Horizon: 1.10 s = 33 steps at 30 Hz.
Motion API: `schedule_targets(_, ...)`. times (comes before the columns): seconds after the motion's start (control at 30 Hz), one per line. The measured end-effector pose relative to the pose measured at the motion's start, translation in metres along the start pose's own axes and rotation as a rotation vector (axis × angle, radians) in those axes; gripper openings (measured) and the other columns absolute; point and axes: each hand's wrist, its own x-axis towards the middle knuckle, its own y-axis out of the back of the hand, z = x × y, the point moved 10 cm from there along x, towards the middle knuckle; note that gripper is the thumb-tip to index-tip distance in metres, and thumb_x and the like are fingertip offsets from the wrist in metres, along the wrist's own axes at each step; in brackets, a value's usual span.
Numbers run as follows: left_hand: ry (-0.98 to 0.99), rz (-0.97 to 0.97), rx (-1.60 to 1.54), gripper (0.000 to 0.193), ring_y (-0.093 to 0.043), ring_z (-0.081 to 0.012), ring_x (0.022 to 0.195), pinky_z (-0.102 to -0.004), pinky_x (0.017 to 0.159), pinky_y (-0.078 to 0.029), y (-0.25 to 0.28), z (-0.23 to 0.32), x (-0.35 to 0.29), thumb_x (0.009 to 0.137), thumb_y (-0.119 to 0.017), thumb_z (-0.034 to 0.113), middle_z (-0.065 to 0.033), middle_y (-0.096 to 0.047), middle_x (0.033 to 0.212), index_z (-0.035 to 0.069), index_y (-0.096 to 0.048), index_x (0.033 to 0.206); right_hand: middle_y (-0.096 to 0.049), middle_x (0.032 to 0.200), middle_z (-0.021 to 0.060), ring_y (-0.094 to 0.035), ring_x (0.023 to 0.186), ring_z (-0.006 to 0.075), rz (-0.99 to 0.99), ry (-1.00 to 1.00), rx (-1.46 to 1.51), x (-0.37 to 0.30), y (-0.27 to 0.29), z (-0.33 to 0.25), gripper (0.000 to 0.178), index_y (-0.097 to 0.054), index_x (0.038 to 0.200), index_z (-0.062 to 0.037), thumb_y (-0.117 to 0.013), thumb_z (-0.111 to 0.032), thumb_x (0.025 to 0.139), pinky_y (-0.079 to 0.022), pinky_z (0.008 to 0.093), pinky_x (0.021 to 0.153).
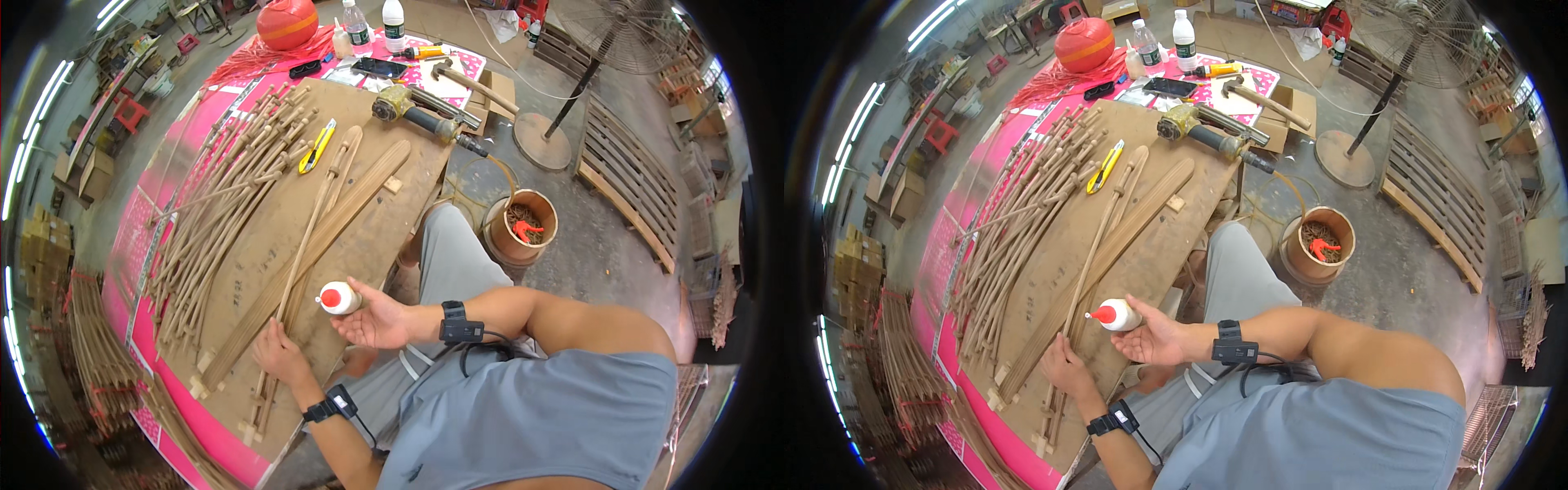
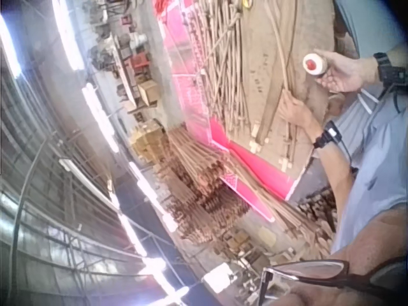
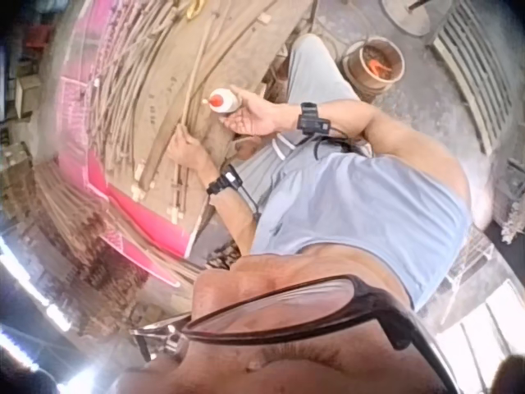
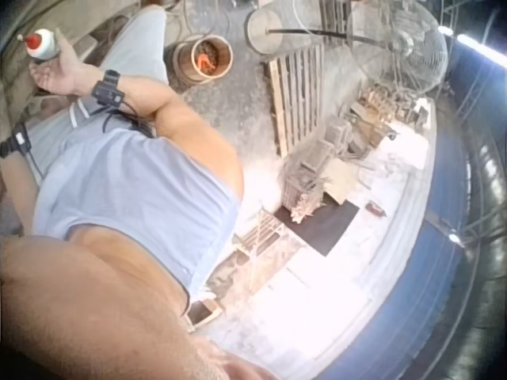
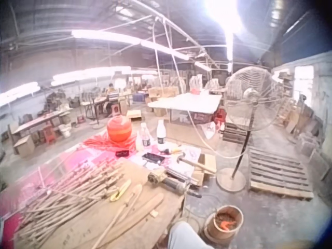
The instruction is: Applying glue and using a pneumatic nail gun to assemble wooden furniture components.
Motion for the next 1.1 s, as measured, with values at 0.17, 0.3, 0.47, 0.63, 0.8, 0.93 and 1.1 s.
schedule_targets(0.17, -0.003, 0.012, -0.004, 0.019, -0.062, -0.0312, 0.092, -0.0470, 0.084, -0.049, -0.003, -0.005, -0.007, 0.094, -0.070, 0.018, -0.0089, -0.069, 0.096, 0.011, -0.076, 0.111, -0.070, 0.112, 0.0128, -0.071, 0.092, 0.0205, 0.041, 0.078, -0.021, 0.000, -0.008, -0.009, 0.059, -0.060, 0.124, 0.0001, -0.061, -0.054, 0.099, -0.062, 0.0286, 0.075)
schedule_targets(0.3, 0.007, 0.021, -0.008, 0.020, -0.063, -0.0319, 0.093, -0.0469, 0.084, -0.049, -0.002, -0.003, -0.008, 0.095, -0.068, 0.015, -0.0096, -0.070, 0.097, 0.011, -0.075, 0.112, -0.071, 0.117, 0.0074, -0.071, 0.102, 0.0197, 0.013, 0.524, -0.282, -0.033, -0.020, -0.080, 0.042, -0.057, 0.130, -0.0075, -0.068, -0.034, 0.099, -0.061, 0.0323, 0.082)
schedule_targets(0.47, 0.024, -0.012, 0.010, 0.023, -0.062, -0.0321, 0.093, -0.0466, 0.085, -0.048, 0.000, 0.001, -0.005, 0.096, -0.064, 0.010, -0.0091, -0.070, 0.099, 0.010, -0.075, 0.116, -0.070, 0.119, 0.0053, -0.069, 0.103, 0.0144, 0.168, 1.249, -0.794, -0.117, -0.061, -0.221, 0.046, -0.057, 0.129, -0.0057, -0.078, -0.023, 0.092, -0.057, 0.0308, 0.082)
schedule_targets(0.63, 0.060, -0.031, -0.035, 0.024, -0.062, -0.0322, 0.094, -0.0469, 0.086, -0.048, 0.004, 0.001, -0.005, 0.096, -0.063, 0.009, -0.0086, -0.069, 0.100, 0.009, -0.075, 0.117, -0.068, 0.119, 0.0073, -0.067, 0.106, 0.0147, 0.269, 1.597, -1.008, -0.164, -0.103, -0.276, 0.059, -0.054, 0.130, -0.0035, -0.087, -0.015, 0.083, -0.057, 0.0316, 0.089)
schedule_targets(0.8, 0.068, -0.026, -0.016, 0.025, -0.062, -0.0318, 0.095, -0.0467, 0.087, -0.047, 0.006, 0.004, -0.004, 0.095, -0.063, 0.008, -0.0087, -0.068, 0.099, 0.009, -0.075, 0.117, -0.069, 0.119, 0.0071, -0.067, 0.110, 0.0160, 0.300, 1.672, -1.155, -0.150, -0.103, -0.290, 0.063, -0.053, 0.130, -0.0035, -0.090, -0.019, 0.081, -0.055, 0.0326, 0.095)
schedule_targets(0.93, 0.026, -0.002, -0.015, 0.025, -0.062, -0.0312, 0.094, -0.0459, 0.086, -0.047, 0.006, 0.004, -0.005, 0.094, -0.064, 0.007, -0.0077, -0.069, 0.099, 0.010, -0.075, 0.116, -0.070, 0.118, 0.0072, -0.067, 0.111, 0.0162, 0.402, 1.670, -1.254, -0.139, -0.105, -0.288, 0.065, -0.055, 0.128, -0.0034, -0.092, -0.022, 0.078, -0.054, 0.0336, 0.096)
schedule_targets(1.1, 0.035, 0.004, 0.007, 0.025, -0.062, -0.0308, 0.092, -0.0456, 0.085, -0.047, 0.008, 0.006, -0.005, 0.094, -0.065, 0.006, -0.0072, -0.069, 0.100, 0.011, -0.075, 0.116, -0.071, 0.116, 0.0085, -0.068, 0.110, 0.0172, 0.506, 1.645, -1.358, -0.136, -0.111, -0.282, 0.063, -0.058, 0.124, -0.0031, -0.092, -0.024, 0.077, -0.054, 0.0347, 0.096)
